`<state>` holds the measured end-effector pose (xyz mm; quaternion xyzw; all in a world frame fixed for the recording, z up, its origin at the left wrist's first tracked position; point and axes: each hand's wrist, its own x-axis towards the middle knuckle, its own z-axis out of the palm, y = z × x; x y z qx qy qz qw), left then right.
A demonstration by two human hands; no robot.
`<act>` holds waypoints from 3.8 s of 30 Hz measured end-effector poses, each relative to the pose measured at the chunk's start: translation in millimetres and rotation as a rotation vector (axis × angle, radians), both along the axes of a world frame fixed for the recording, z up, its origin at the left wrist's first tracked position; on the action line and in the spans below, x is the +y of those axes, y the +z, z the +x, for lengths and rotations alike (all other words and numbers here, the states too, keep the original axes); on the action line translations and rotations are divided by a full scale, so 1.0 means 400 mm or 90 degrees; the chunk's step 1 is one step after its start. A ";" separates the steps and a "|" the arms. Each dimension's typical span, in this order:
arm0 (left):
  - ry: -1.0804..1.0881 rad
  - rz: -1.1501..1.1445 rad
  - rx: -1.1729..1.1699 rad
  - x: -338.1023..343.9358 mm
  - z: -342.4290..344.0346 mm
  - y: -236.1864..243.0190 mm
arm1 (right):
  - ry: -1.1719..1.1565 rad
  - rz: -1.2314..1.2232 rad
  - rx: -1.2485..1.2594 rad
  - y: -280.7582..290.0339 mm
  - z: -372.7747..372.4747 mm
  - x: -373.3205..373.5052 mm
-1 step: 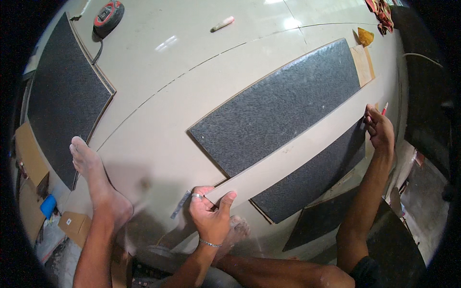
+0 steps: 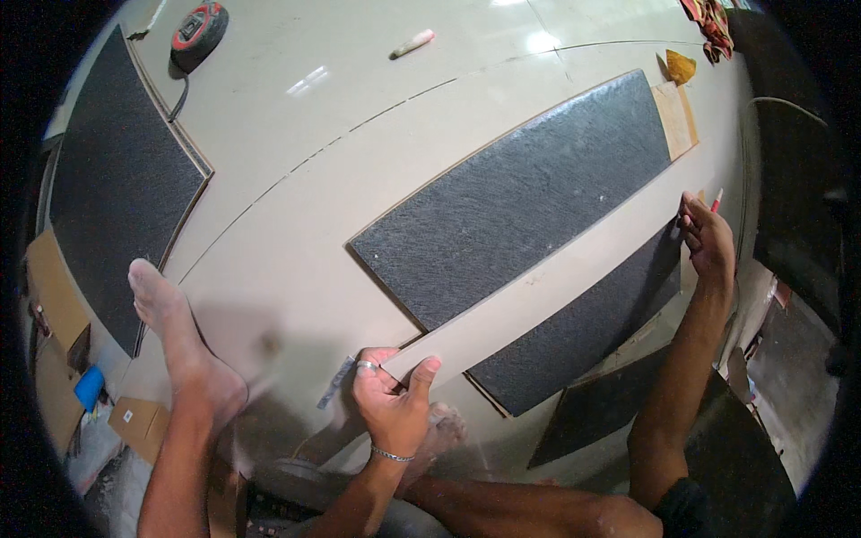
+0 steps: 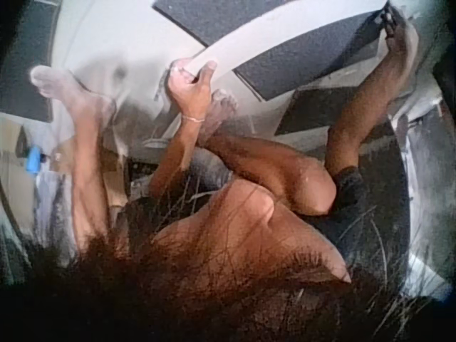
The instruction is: The person measures and marks a dark gray tile using a tape measure, a straightedge, and a red marker. They then use the straightedge as a guide to score and snap the tile into smaller pieces.
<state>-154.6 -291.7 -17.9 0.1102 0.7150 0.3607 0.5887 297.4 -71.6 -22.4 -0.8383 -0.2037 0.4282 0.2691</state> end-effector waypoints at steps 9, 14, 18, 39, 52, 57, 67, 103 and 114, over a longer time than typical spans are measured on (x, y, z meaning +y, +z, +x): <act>-0.093 0.022 0.069 0.025 -0.007 -0.011 | -0.006 0.076 -0.010 0.008 -0.047 0.005; -0.139 -0.070 0.086 0.041 -0.009 0.010 | -0.050 0.039 -0.001 0.014 -0.058 0.012; -0.102 -0.064 0.064 0.038 -0.004 0.009 | -0.054 0.060 -0.023 0.009 -0.067 0.013; -0.108 -0.027 0.088 0.013 -0.008 -0.010 | 0.004 0.051 -0.171 -0.007 -0.072 0.032; -0.047 0.033 0.162 0.015 0.027 0.011 | 0.030 0.033 -0.208 0.001 -0.094 0.041; -0.262 0.118 0.370 0.030 0.026 0.044 | 0.071 0.023 -0.257 -0.008 -0.102 0.044; -0.443 0.253 0.437 0.038 -0.002 0.023 | 0.074 -0.001 -0.241 -0.005 -0.090 0.049; -0.695 0.337 0.405 0.044 0.144 0.099 | 0.073 -0.010 -0.236 -0.008 -0.086 0.049; -0.764 0.482 0.384 0.167 0.253 -0.030 | 0.071 0.019 -0.249 -0.013 -0.093 0.042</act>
